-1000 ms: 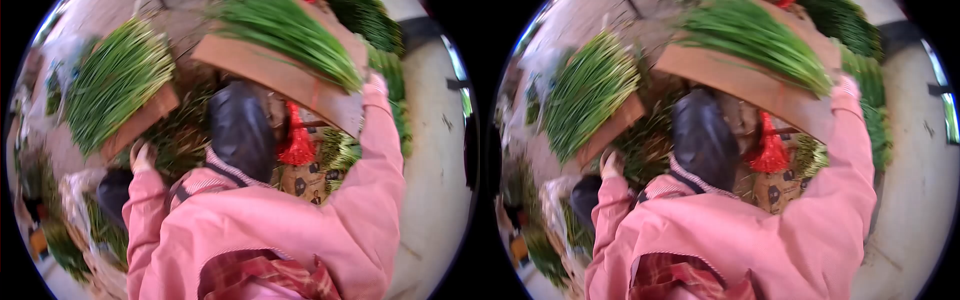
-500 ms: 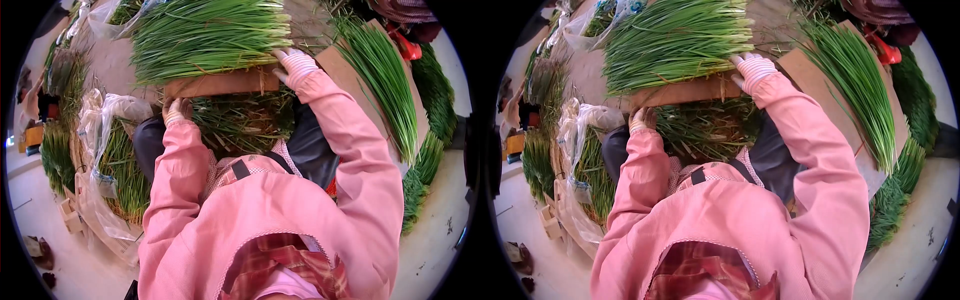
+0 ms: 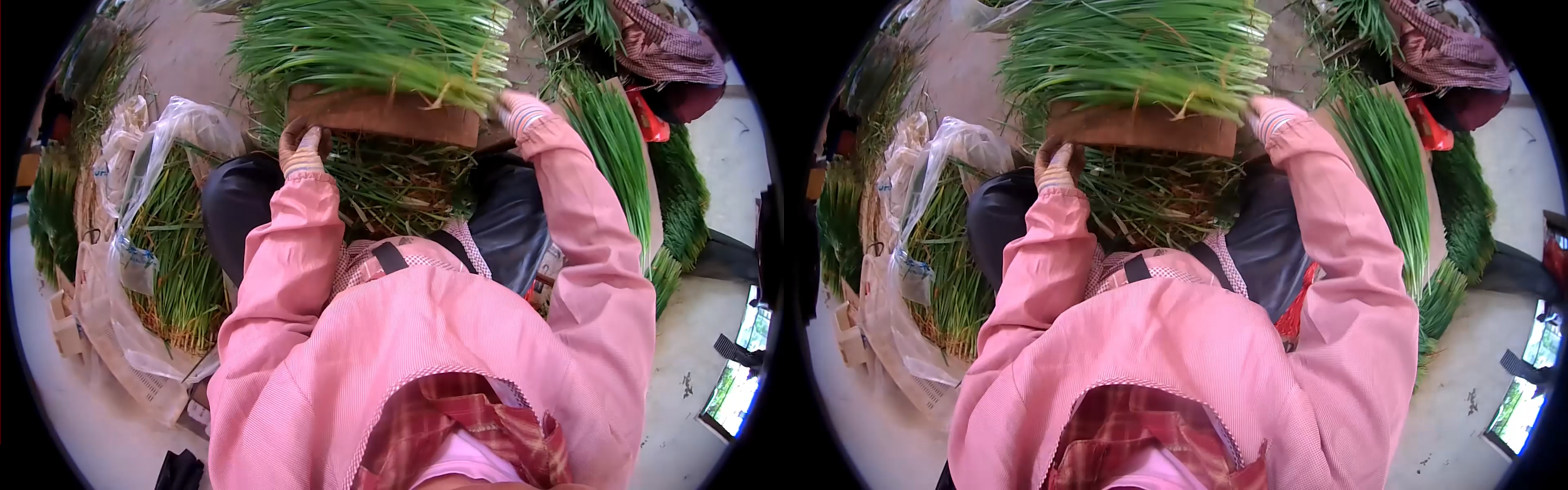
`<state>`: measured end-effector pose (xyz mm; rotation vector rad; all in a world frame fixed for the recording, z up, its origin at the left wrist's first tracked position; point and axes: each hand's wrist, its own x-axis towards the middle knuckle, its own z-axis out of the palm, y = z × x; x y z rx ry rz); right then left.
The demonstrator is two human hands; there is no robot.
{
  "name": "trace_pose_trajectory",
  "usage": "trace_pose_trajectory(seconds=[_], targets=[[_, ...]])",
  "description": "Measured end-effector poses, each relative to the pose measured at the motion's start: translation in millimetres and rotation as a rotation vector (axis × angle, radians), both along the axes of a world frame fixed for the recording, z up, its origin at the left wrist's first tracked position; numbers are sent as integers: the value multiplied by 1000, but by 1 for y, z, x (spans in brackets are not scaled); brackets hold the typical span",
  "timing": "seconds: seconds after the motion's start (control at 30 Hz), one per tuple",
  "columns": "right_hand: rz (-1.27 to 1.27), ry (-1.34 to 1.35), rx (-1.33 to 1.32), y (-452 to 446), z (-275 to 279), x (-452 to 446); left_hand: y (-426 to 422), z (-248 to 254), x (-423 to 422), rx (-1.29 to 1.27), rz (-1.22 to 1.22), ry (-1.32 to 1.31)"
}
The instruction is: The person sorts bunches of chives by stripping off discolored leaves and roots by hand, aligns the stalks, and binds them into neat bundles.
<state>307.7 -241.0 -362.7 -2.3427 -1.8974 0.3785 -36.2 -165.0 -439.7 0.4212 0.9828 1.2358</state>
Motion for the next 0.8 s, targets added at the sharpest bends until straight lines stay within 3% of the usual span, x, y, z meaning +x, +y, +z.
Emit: trace_pose_trajectory(seconds=[0.03,0.1,0.17,0.2,0.23,0.3,0.37,0.43,0.47,0.53,0.57,0.63,0.67,0.77,0.8], targets=[[-9,-160,-311,-9,44,-30,2,3,1,-28,18,6],[-101,-54,103,-8,38,-12,3,8,0,-8,52,11],[-160,461,266,2,56,-13,0,6,-6,135,-13,8],[-157,43,254,-1,68,-10,-2,6,-6,193,-30,77],[-163,36,268,-4,78,-21,-5,9,-6,206,-35,70],[-136,-304,-205,-9,93,-31,-13,17,-1,336,-86,173],[-250,-91,287,-9,85,-13,-40,55,1,404,-125,180],[-150,472,794,-12,85,-16,-56,55,3,586,-164,166],[-514,1059,734,-6,69,-14,-63,58,2,576,-232,175],[-599,796,303,-12,46,-14,-74,57,7,521,-360,117],[-288,-42,-6,-29,49,-29,-81,62,8,447,-445,81],[-412,291,111,-37,49,-32,-89,73,9,402,-571,98],[-405,300,102,-43,47,-41,-91,79,9,350,-577,118],[-850,1426,129,-67,35,-77,-82,67,12,219,-609,116],[-708,1578,127,-76,20,-85,-74,59,16,144,-617,68]])
